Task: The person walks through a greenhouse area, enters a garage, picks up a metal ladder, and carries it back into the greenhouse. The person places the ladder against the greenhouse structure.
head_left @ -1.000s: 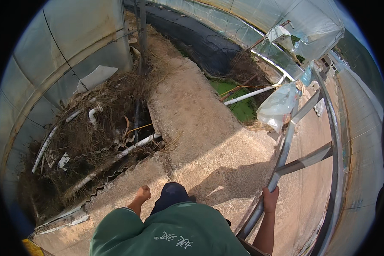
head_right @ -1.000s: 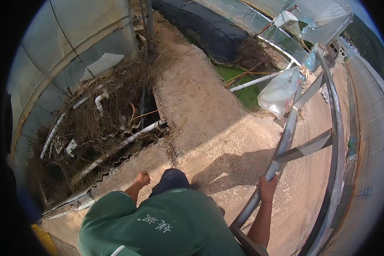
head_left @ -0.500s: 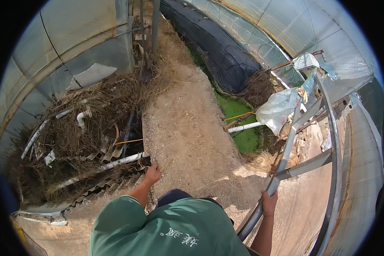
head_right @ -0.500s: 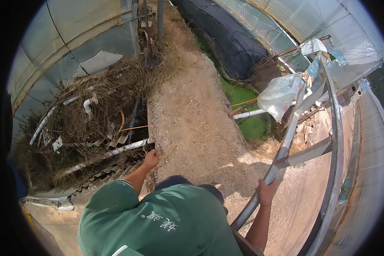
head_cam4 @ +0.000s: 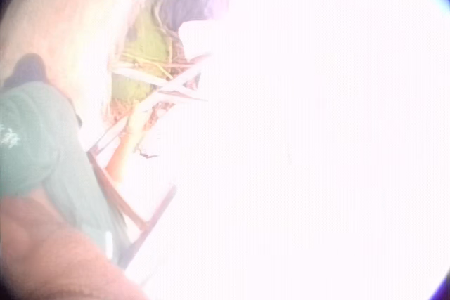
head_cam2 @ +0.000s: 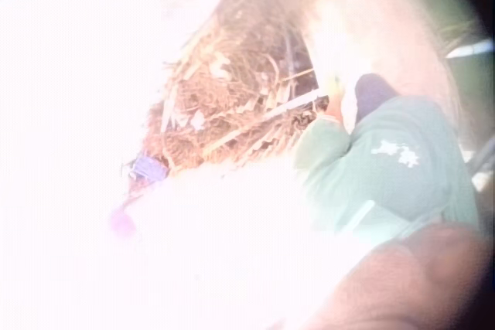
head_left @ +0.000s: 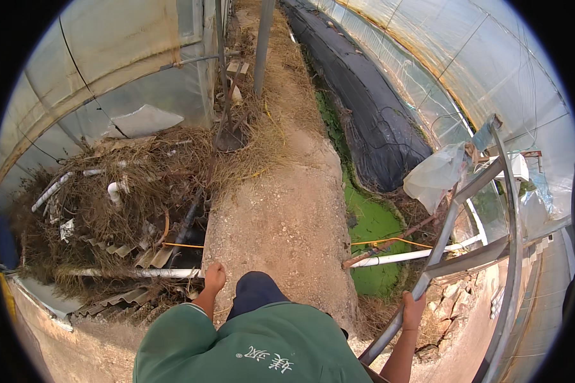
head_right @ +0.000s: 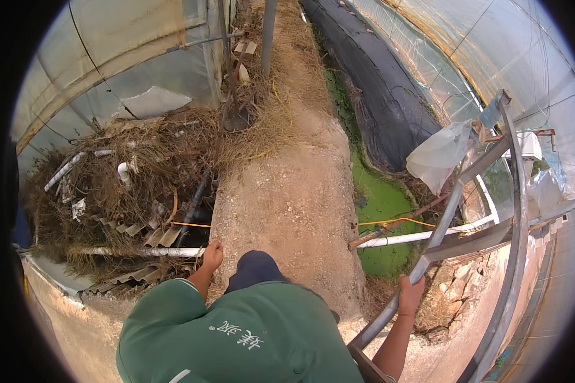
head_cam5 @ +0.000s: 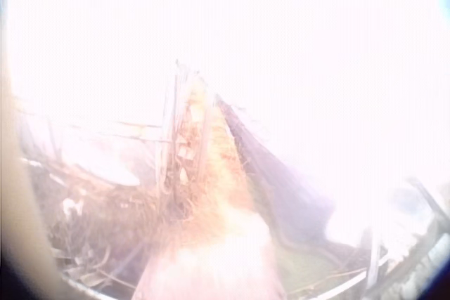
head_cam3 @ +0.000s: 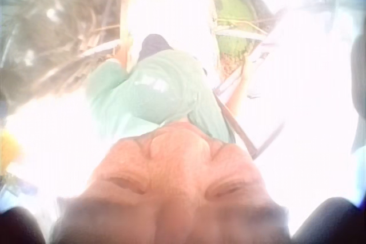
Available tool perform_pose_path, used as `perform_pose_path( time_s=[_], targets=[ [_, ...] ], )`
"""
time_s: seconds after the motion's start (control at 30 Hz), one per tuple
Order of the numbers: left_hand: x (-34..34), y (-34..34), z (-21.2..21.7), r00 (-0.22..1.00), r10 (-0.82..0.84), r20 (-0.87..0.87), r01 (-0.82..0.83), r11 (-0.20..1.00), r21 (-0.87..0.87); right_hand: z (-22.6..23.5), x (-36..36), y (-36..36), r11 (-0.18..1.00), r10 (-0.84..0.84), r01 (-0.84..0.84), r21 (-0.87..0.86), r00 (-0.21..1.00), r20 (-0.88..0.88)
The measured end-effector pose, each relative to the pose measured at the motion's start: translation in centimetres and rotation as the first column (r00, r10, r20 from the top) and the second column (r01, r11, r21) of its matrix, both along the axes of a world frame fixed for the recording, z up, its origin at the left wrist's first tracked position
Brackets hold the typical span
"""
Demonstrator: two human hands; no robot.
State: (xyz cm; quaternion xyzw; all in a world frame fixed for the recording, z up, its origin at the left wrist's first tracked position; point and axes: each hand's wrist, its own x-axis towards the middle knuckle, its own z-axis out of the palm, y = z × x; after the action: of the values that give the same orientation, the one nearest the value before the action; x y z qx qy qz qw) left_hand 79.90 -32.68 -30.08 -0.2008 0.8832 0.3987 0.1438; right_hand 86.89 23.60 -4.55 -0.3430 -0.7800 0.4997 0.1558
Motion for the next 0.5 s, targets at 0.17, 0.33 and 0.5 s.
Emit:
perform_pose_path(
  time_s=[0.17,0.33,0.5],
  targets=[
    [-4.2,0.9,-4.5,0.993,0.076,0.092,-0.076,0.997,0.007,2.9,-17.2,1.9,0.999,0.044,-0.04,-0.033,0.993,0.106],
    [-20.2,3.8,-7.7,0.992,0.119,0.049,-0.116,0.992,-0.054,0.0,-36.6,2.0,0.996,0.086,-0.084,-0.016,0.98,0.181],
    [-39.3,5.0,-5.2,0.981,0.19,0.038,-0.189,0.982,-0.018,-0.8,-52.3,4.6,0.981,0.185,-0.18,-0.066,0.98,0.079]
  ],
)
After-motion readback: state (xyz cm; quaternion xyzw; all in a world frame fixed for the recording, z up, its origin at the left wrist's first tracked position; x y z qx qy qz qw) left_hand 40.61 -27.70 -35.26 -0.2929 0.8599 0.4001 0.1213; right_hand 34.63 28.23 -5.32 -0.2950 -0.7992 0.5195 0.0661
